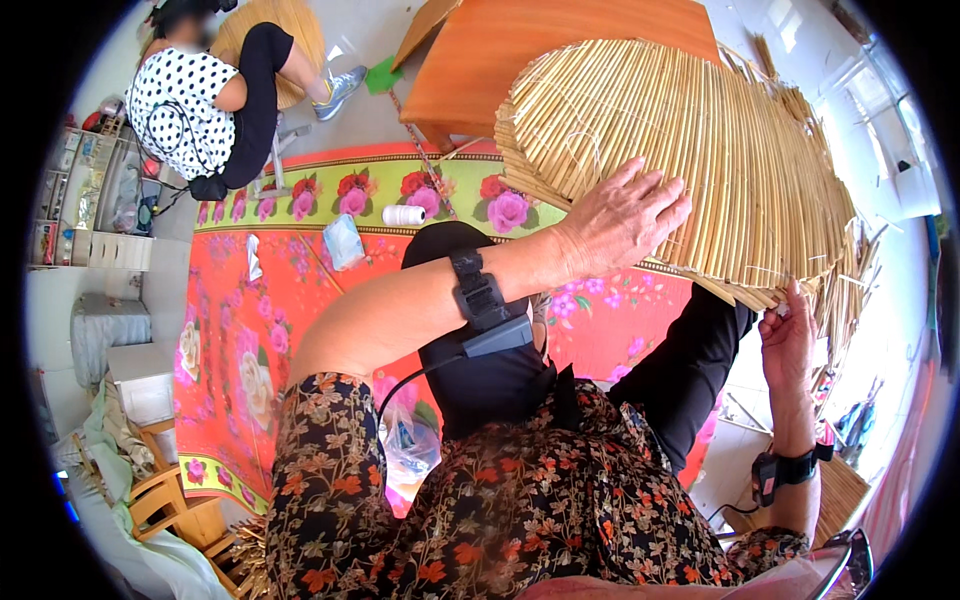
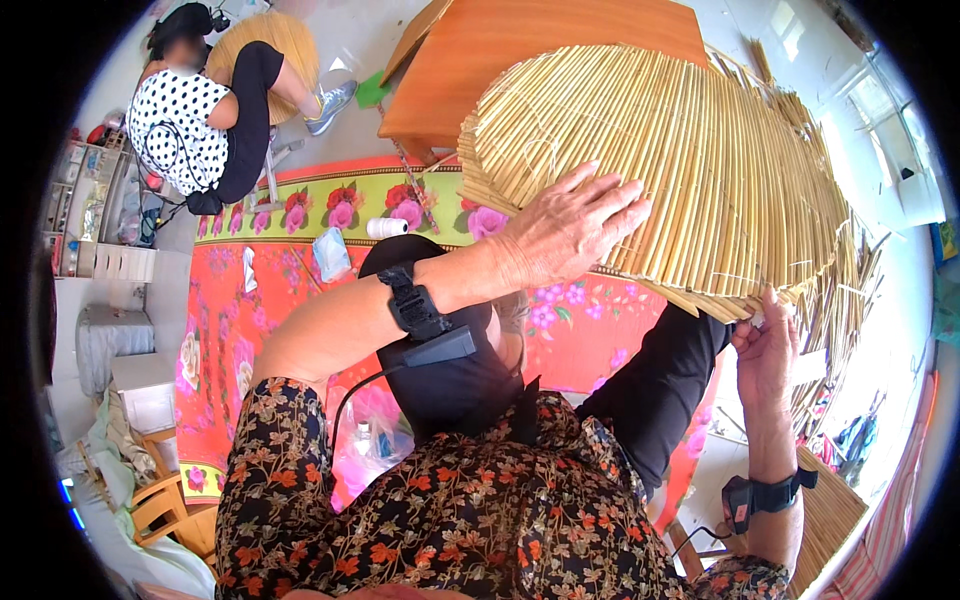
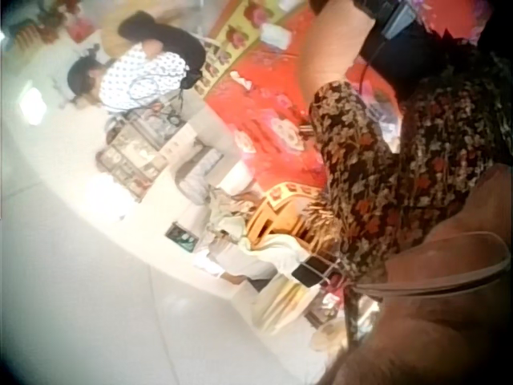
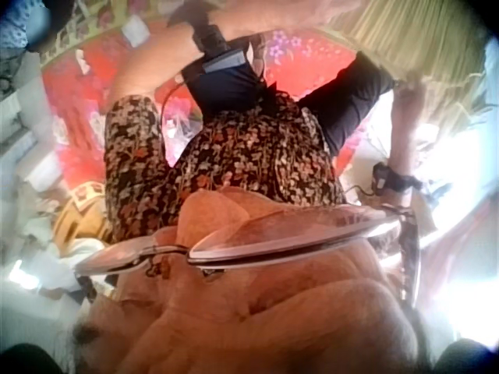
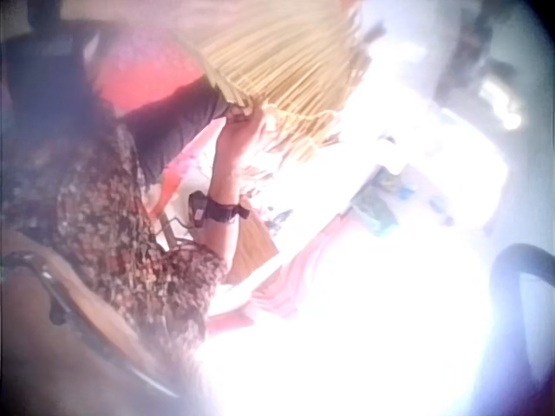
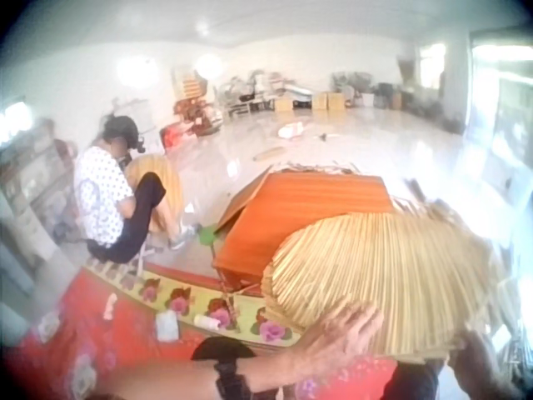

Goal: The person weaves a straw fan by hand, threading white string through bamboo slats to secure them in a circular pattern. They use a needle to guide the string and occasionally use a green utility knife to trim the materials.

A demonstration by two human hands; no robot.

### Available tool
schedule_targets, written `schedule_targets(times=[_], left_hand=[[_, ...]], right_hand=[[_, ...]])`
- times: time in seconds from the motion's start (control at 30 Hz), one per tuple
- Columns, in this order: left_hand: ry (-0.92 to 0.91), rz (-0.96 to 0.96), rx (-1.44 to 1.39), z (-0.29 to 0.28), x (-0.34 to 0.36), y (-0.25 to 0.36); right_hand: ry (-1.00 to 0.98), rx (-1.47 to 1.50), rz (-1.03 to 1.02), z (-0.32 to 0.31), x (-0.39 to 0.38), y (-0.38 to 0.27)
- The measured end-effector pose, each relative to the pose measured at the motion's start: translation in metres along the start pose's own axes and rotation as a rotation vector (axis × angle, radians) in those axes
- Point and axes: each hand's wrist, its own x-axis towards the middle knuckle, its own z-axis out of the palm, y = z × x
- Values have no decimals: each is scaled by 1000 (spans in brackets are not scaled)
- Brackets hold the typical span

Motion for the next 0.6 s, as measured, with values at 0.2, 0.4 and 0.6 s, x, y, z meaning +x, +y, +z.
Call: schedule_targets(times=[0.2,0.4,0.6], left_hand=[[138,10,-54,-1,-5,1],[149,65,-50,7,12,0],[83,5,-183,-22,39,41]], right_hand=[[-156,52,-44,-2,-1,3],[-39,-52,-44,-90,2,31],[295,-429,362,-260,-78,171]])
